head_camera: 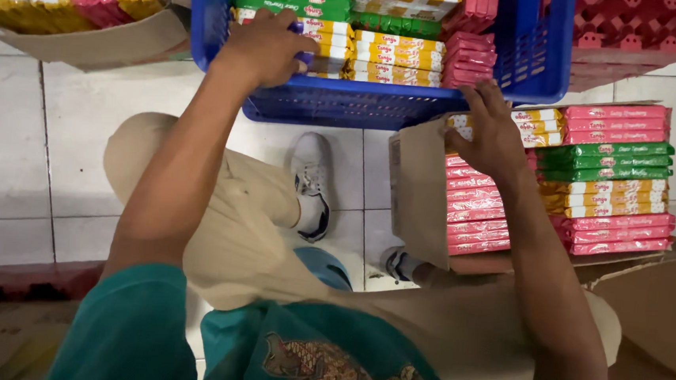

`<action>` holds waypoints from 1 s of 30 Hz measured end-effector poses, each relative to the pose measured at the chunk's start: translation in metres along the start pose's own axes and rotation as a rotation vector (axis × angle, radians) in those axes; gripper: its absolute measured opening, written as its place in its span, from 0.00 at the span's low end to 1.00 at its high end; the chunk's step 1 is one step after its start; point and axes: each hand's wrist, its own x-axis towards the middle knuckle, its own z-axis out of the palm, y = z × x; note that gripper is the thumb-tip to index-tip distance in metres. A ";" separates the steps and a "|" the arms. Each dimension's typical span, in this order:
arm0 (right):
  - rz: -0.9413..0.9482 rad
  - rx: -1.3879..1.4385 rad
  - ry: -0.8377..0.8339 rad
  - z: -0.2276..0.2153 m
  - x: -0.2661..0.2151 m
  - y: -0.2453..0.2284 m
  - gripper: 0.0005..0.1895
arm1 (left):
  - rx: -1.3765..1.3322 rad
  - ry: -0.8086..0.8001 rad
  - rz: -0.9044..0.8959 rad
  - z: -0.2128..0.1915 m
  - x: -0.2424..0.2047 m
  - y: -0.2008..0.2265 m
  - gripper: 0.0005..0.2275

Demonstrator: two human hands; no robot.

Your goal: The person transfers stacks of packaged snack bars from a blue plastic crate into a cardboard box. They handle the items by hand, moving them in batches and arranging them neatly inside the box.

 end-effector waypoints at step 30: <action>-0.070 0.378 0.248 -0.119 -0.011 -0.079 0.58 | -0.209 0.600 1.031 -0.114 -0.087 0.176 0.08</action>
